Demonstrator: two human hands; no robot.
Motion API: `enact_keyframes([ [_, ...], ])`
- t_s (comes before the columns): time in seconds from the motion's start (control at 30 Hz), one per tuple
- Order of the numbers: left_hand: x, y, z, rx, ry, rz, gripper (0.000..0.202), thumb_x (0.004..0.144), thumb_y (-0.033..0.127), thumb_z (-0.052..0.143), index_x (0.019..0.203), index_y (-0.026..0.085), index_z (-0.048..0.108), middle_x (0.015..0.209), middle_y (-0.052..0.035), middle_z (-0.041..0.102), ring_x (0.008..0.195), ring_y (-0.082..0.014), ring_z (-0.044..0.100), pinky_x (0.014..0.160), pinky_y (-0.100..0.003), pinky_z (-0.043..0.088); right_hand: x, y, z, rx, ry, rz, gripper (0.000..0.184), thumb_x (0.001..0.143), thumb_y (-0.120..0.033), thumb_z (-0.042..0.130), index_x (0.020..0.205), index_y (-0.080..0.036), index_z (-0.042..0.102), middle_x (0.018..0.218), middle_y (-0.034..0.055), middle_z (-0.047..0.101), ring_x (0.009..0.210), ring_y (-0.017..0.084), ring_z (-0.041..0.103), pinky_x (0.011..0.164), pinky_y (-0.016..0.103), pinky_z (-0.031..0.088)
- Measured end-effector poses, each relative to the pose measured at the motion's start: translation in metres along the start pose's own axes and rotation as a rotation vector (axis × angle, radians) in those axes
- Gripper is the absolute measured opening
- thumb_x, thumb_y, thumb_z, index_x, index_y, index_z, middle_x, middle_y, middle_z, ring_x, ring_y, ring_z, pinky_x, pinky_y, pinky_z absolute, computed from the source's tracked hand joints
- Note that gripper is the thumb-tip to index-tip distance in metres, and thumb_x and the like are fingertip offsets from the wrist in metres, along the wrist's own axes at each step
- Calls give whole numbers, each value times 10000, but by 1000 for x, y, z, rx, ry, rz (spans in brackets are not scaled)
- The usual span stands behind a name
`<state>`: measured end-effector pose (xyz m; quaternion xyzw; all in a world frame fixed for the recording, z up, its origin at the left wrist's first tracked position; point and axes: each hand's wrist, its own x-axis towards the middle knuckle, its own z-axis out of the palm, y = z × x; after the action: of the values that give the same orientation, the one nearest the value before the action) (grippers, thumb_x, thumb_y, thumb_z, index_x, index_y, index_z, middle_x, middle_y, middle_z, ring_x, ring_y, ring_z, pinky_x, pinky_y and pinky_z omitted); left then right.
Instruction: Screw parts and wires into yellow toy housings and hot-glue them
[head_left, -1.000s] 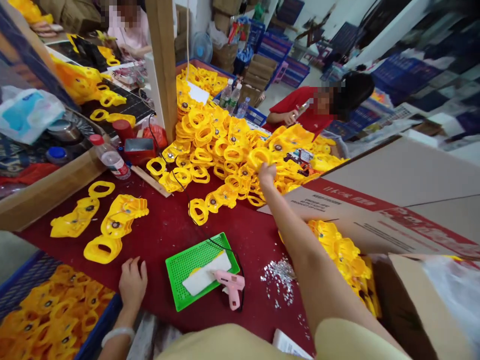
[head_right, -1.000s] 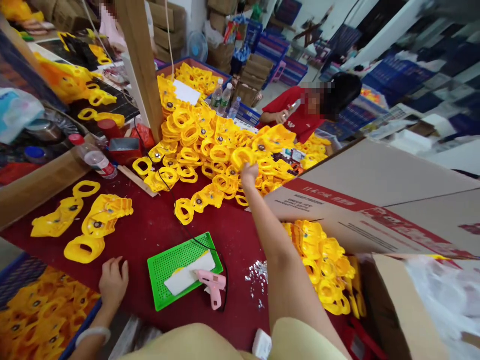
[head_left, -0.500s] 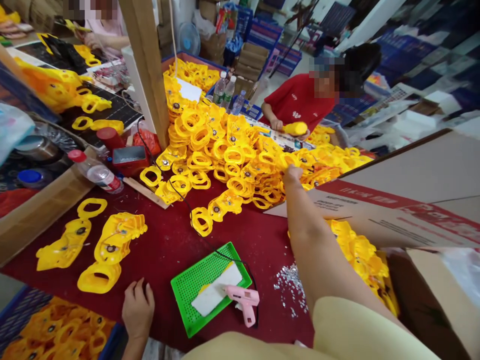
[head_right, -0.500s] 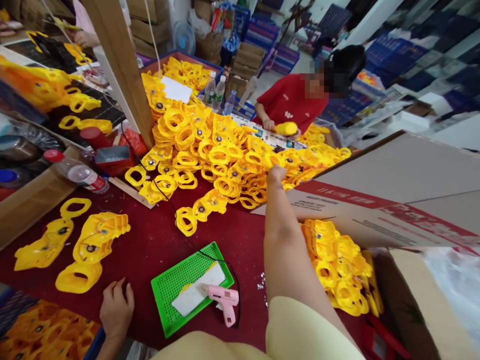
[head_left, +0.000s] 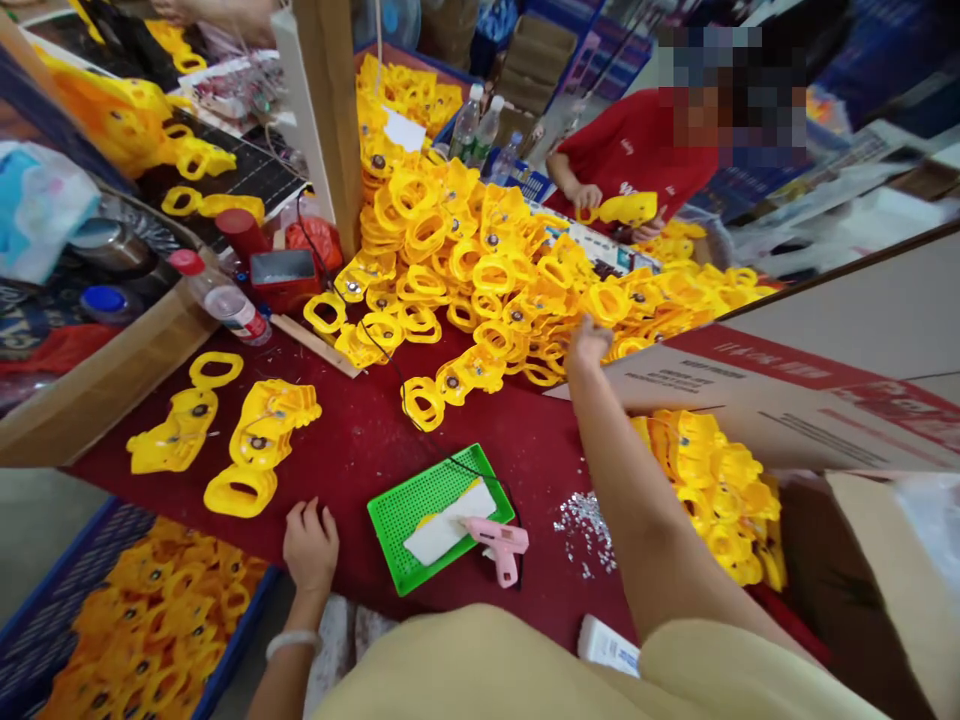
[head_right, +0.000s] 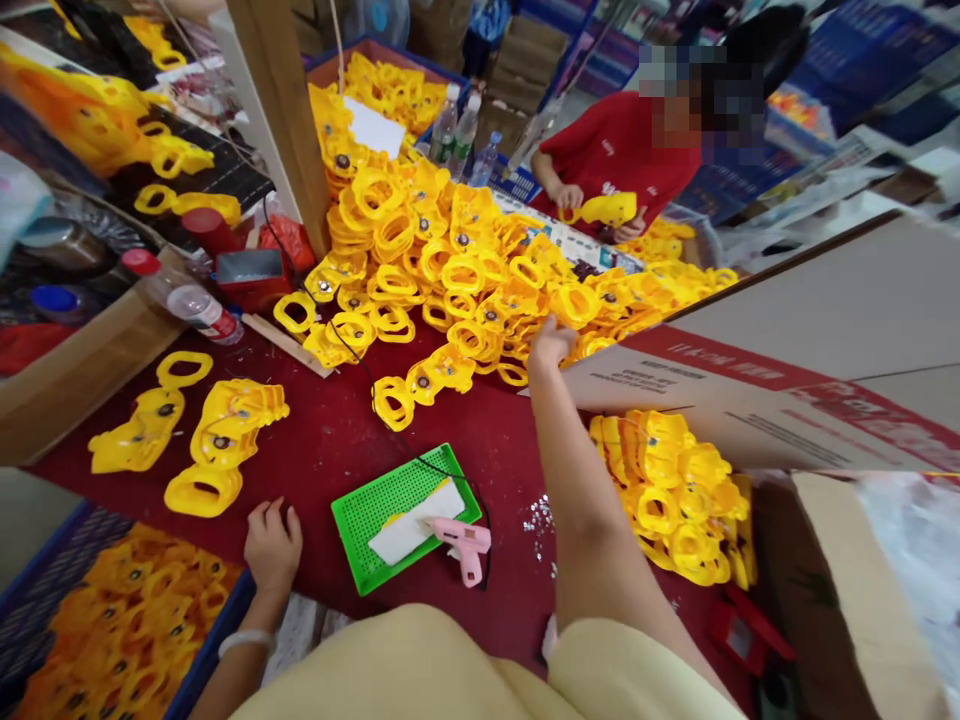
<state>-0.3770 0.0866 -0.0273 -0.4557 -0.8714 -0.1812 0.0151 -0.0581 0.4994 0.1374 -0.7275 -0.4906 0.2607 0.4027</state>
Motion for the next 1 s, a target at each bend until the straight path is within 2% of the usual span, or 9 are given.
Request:
enact_keyframes([
  [0.17,-2,0,-1,8,-16,1,336,945,311,453,1098,77,639,1074,-165,586,936,-251,595,791,-351,480,-113,36,35,-52,-434,291,382,907,-391,579,1217,-167,561,1215,87,595,1042,199,610,876,420,544],
  [0.27,-3,2,-3,4,-18,4,329,945,305,454,1101,81,637,1079,-162,581,948,-251,591,796,-348,474,-166,50,66,-107,-612,394,383,906,-390,580,1216,-166,561,1214,88,595,1041,199,610,875,419,545],
  [0.37,-3,2,-4,5,-14,6,325,943,302,450,1090,81,639,1073,-160,580,942,-250,590,792,-346,470,-191,50,97,-182,-626,421,389,907,-393,579,1223,-168,557,1224,88,591,1051,203,607,882,426,542],
  [0.47,-4,2,-4,11,-17,8,319,940,291,451,1094,84,638,1078,-161,577,945,-248,590,797,-350,472,-200,44,124,-288,-529,420,388,907,-395,578,1226,-175,558,1239,89,585,1068,207,601,895,431,535],
  [0.57,-4,2,-5,24,-19,12,322,943,291,449,1097,80,637,1089,-168,576,950,-253,590,791,-355,478,-204,40,139,-384,-422,421,374,910,-395,572,1220,-186,563,1247,89,582,1076,204,597,905,427,531],
  [0.63,-3,2,-5,33,-12,19,328,947,295,445,1090,74,640,1087,-169,579,942,-255,592,780,-353,482,-206,40,143,-415,-366,405,370,912,-394,569,1219,-186,564,1246,90,583,1072,202,598,904,425,532],
  [0.73,-2,2,-6,40,4,36,335,948,301,445,1084,69,644,1076,-166,584,924,-253,596,767,-346,485,-209,43,137,-415,-297,326,375,912,-393,570,1221,-182,562,1244,90,583,1069,203,599,901,427,533],
  [0.93,0,2,-7,45,29,48,332,947,306,450,1078,71,645,1059,-162,588,899,-247,598,751,-345,485,-223,57,99,-388,-226,78,390,907,-388,579,1231,-173,552,1240,90,584,1067,207,602,896,432,535],
  [1.0,1,2,-7,47,32,54,333,948,309,450,1073,71,646,1060,-163,589,898,-248,599,745,-345,487,-218,56,83,-389,-212,3,385,907,-386,578,1228,-174,554,1238,89,585,1065,206,603,895,430,536],
])
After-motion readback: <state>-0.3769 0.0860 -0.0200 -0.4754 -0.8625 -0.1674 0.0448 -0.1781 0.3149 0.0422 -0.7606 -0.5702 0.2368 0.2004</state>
